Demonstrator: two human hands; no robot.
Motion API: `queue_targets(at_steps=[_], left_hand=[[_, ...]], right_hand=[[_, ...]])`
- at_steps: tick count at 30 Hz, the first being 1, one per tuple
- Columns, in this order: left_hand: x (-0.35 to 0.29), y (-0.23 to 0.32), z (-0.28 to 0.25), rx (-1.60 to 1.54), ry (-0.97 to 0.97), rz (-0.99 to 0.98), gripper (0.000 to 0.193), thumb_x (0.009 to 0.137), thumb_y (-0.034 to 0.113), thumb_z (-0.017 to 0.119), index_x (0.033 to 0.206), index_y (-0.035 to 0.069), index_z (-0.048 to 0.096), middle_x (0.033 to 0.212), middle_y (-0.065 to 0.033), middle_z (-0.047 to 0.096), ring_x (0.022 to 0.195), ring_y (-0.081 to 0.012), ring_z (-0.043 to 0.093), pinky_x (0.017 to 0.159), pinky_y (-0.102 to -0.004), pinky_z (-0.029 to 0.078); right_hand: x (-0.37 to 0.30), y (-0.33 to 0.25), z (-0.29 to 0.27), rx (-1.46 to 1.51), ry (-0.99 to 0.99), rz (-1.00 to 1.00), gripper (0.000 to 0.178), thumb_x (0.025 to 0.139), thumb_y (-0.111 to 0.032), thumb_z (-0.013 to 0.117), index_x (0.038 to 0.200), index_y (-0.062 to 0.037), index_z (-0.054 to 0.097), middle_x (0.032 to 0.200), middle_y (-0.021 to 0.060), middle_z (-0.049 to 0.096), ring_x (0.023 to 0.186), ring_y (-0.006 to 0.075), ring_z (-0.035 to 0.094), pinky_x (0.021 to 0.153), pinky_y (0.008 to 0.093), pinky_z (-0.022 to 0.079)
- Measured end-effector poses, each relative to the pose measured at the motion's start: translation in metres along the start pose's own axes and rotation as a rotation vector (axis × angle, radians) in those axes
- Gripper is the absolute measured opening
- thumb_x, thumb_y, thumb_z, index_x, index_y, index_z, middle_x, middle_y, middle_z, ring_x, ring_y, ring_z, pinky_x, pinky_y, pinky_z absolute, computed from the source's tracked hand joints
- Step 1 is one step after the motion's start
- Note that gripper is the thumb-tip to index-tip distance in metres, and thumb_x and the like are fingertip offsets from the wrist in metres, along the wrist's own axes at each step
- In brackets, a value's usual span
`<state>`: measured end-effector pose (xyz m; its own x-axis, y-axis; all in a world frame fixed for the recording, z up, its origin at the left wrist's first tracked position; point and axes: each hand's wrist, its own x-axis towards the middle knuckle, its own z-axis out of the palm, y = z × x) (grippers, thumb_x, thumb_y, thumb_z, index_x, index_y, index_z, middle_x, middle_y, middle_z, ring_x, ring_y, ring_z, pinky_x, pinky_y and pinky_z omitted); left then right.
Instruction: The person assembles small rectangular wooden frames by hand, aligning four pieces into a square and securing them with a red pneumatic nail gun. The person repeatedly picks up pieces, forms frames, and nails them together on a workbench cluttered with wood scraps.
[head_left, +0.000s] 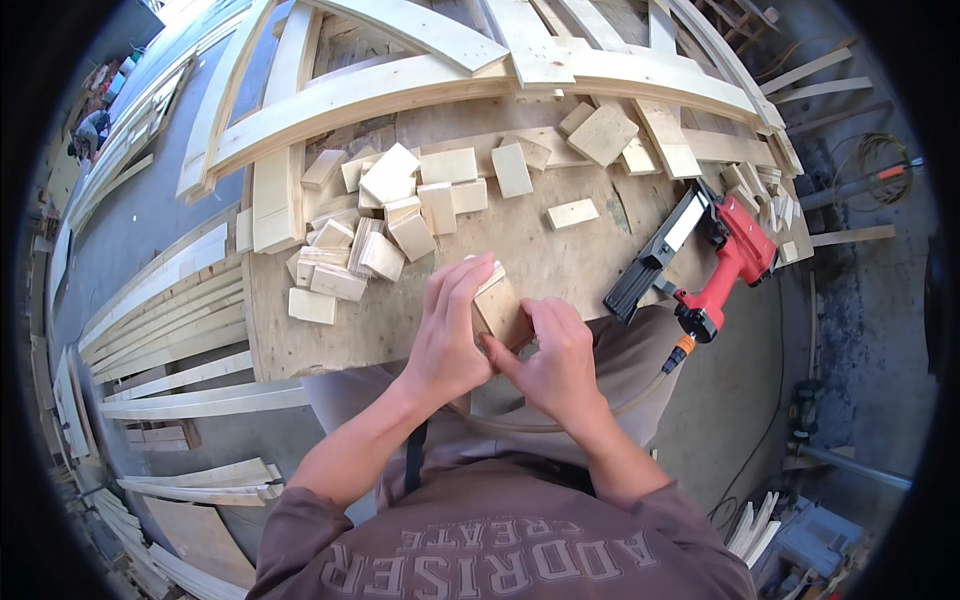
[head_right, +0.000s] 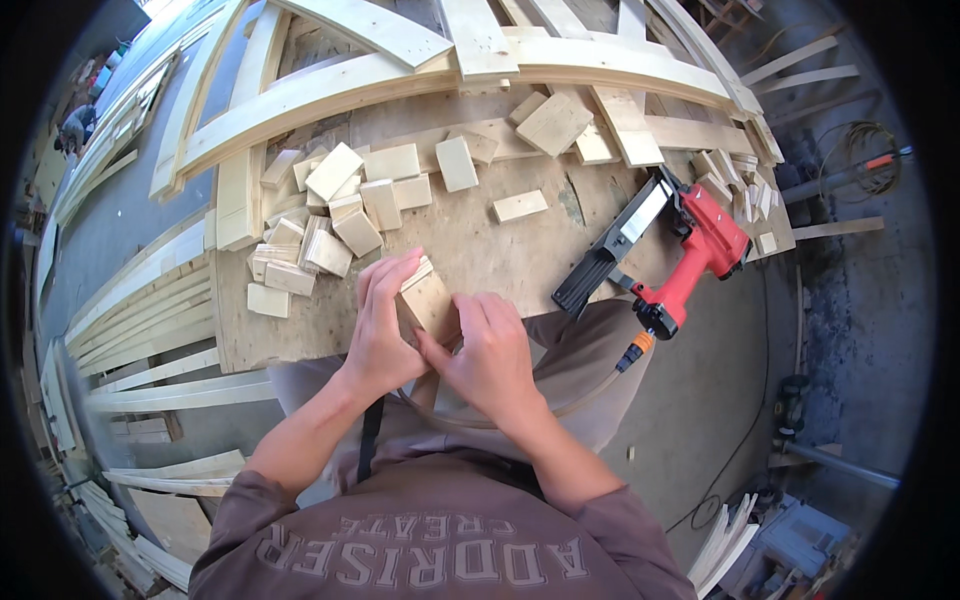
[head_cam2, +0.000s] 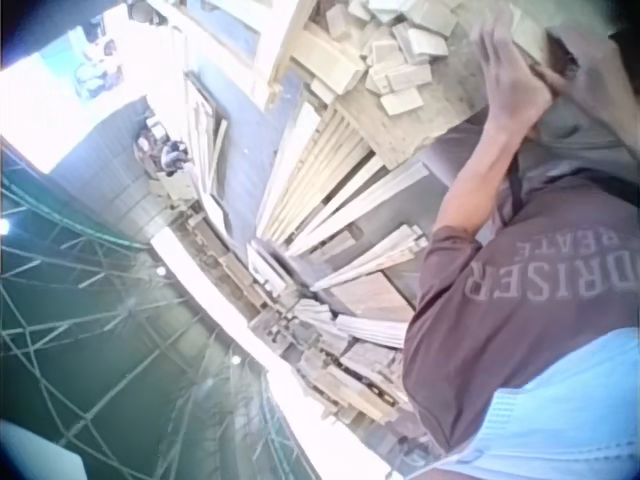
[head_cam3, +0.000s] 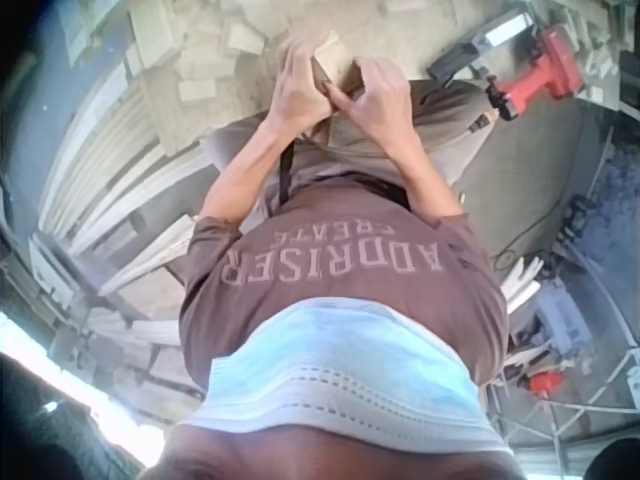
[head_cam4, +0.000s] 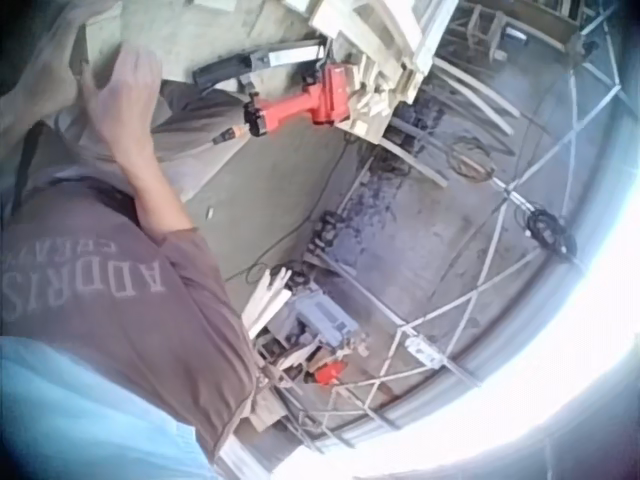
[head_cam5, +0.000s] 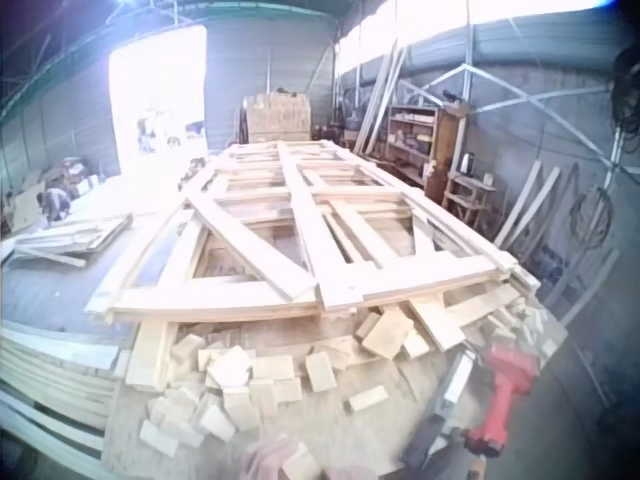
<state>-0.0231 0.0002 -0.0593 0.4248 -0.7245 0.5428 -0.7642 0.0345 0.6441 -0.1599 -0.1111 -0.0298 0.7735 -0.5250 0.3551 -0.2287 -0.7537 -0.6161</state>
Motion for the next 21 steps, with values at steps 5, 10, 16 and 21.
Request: queue_targets(at_steps=[5, 10, 16, 21], left_hand=[[0.003, 0.002, 0.000, -0.021, 0.008, -0.003, 0.090, 0.067, -0.006, 0.081, 0.152, 0.000, 0.050, 0.157, -0.0188, 0.057, 0.141, -0.0422, 0.054, 0.121, -0.0501, 0.047], [0.004, 0.001, -0.002, -0.032, 0.007, -0.009, 0.091, 0.068, -0.003, 0.084, 0.152, 0.000, 0.050, 0.157, -0.0181, 0.058, 0.141, -0.0421, 0.054, 0.121, -0.0503, 0.047], [0.005, 0.002, -0.003, -0.061, -0.067, -0.018, 0.103, 0.061, 0.005, 0.096, 0.153, 0.003, 0.050, 0.156, -0.0177, 0.058, 0.141, -0.0422, 0.054, 0.119, -0.0516, 0.047], [0.006, 0.007, -0.002, -0.070, -0.102, 0.008, 0.111, 0.056, 0.009, 0.101, 0.154, 0.004, 0.050, 0.156, -0.0173, 0.058, 0.142, -0.0422, 0.054, 0.119, -0.0518, 0.047]], right_hand=[[0.001, -0.001, 0.001, -0.014, 0.013, -0.019, 0.052, 0.072, -0.019, 0.100, 0.108, 0.0057, 0.072, 0.089, 0.0168, 0.069, 0.080, 0.0352, 0.067, 0.071, 0.0446, 0.055], [0.002, -0.001, -0.004, -0.042, -0.044, 0.001, 0.054, 0.074, -0.023, 0.100, 0.111, 0.0056, 0.073, 0.092, 0.0169, 0.071, 0.084, 0.0350, 0.068, 0.074, 0.0449, 0.056], [0.020, -0.009, -0.012, 0.023, 0.035, 0.026, 0.055, 0.081, -0.025, 0.096, 0.120, 0.0049, 0.071, 0.102, 0.0175, 0.073, 0.095, 0.0353, 0.070, 0.084, 0.0463, 0.057], [0.029, -0.010, -0.007, 0.056, -0.014, 0.071, 0.053, 0.084, -0.026, 0.091, 0.122, 0.0027, 0.068, 0.105, 0.0209, 0.072, 0.100, 0.0403, 0.070, 0.091, 0.0484, 0.056]])
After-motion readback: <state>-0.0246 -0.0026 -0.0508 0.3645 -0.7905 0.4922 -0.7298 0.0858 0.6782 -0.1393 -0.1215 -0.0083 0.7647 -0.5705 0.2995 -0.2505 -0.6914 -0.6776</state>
